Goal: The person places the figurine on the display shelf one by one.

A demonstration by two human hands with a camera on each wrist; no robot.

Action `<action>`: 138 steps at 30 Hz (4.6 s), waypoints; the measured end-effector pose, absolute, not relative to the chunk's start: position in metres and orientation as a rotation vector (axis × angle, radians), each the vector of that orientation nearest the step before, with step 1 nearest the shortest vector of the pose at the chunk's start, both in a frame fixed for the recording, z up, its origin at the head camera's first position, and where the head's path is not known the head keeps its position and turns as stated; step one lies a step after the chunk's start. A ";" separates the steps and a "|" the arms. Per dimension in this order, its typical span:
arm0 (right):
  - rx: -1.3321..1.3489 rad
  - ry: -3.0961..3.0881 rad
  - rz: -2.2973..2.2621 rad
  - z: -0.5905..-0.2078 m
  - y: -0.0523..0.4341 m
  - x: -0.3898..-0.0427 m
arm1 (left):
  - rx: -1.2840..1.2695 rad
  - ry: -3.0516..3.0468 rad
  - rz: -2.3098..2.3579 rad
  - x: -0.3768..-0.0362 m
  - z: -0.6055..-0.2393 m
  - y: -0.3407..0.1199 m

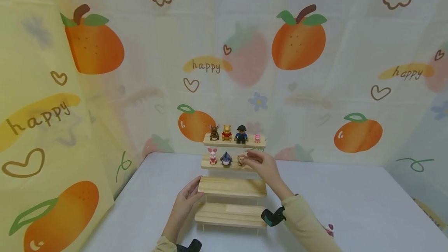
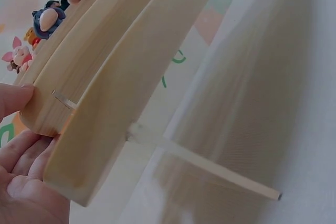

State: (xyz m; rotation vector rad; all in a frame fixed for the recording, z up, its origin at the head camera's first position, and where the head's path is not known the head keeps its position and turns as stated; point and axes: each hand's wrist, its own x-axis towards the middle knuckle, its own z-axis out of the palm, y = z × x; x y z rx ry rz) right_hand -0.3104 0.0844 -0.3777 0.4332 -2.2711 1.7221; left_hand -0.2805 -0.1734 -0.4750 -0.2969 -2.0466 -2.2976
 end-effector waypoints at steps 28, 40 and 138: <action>0.722 -2.130 1.540 -0.373 0.172 -0.284 | -0.305 -1.964 -2.391 -0.281 -0.475 -0.172; 0.674 -2.234 1.425 -0.388 0.218 -0.260 | -0.320 -1.962 -2.394 -0.279 -0.473 -0.172; 0.314 -2.355 1.701 -0.422 0.241 -0.256 | -0.222 -1.950 -2.415 -0.281 -0.478 -0.170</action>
